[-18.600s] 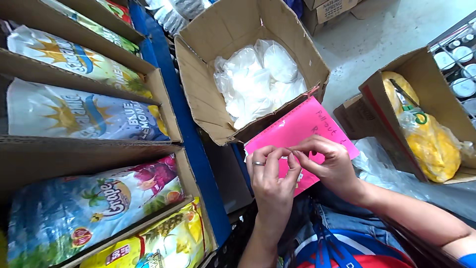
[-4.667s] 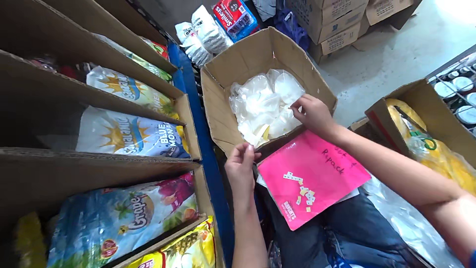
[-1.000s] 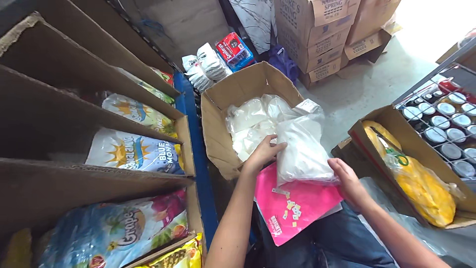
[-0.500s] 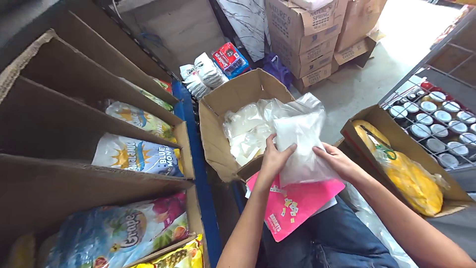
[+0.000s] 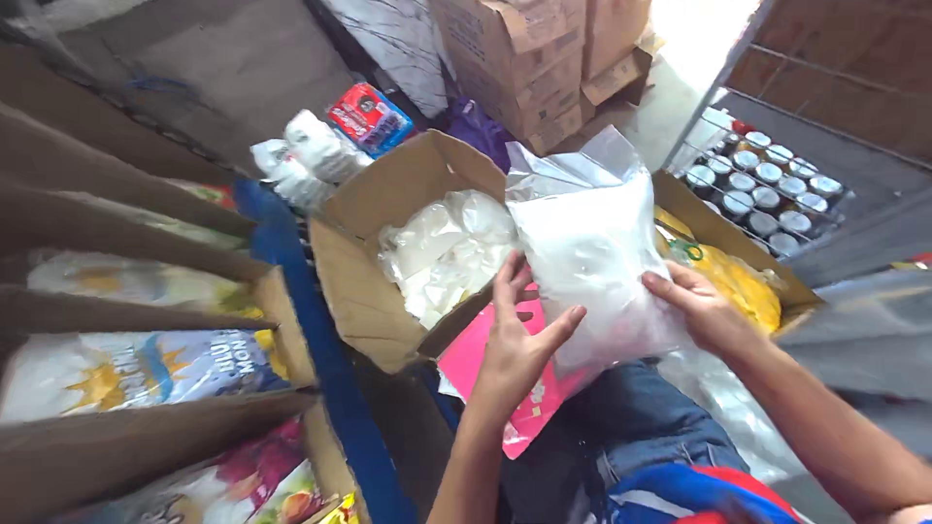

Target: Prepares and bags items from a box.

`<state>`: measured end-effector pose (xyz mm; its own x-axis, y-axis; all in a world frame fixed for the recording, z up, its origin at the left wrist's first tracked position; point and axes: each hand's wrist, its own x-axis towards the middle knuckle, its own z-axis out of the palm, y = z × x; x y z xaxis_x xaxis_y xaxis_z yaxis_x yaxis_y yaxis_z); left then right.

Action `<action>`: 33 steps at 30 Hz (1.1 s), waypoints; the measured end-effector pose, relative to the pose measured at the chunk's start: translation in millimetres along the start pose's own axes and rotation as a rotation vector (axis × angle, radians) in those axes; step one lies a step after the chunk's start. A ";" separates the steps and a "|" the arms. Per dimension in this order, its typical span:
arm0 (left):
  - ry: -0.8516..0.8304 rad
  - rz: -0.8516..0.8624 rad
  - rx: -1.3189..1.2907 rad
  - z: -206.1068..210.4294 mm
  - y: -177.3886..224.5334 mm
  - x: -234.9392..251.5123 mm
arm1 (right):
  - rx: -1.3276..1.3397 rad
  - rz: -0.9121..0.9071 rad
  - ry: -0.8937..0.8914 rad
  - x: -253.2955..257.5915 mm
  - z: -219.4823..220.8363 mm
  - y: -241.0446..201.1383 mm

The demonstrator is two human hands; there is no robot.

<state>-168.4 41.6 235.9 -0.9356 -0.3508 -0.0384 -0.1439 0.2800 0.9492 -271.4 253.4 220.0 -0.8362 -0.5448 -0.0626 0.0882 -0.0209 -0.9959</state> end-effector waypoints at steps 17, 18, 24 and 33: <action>0.027 -0.089 0.061 -47.9 -60.8 -13.1 | -0.961 0.715 -0.419 -142.8 -195.6 77.6; 0.049 -0.118 0.044 -51.8 -63.6 -14.0 | -0.959 0.733 -0.388 -149.2 -206.0 93.7; 0.135 -0.189 0.055 -64.4 -82.0 -28.5 | -1.252 0.992 -0.347 -176.7 -233.0 203.5; 0.044 -0.289 0.432 -50.3 -94.6 -82.7 | -1.286 1.156 -0.217 -118.0 -215.3 220.0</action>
<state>-61.1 -0.8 165.0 -0.8251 -0.5027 -0.2580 -0.5229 0.5063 0.6857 -269.9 493.6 -5.8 -0.5667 0.1070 -0.8169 -0.0029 0.9913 0.1319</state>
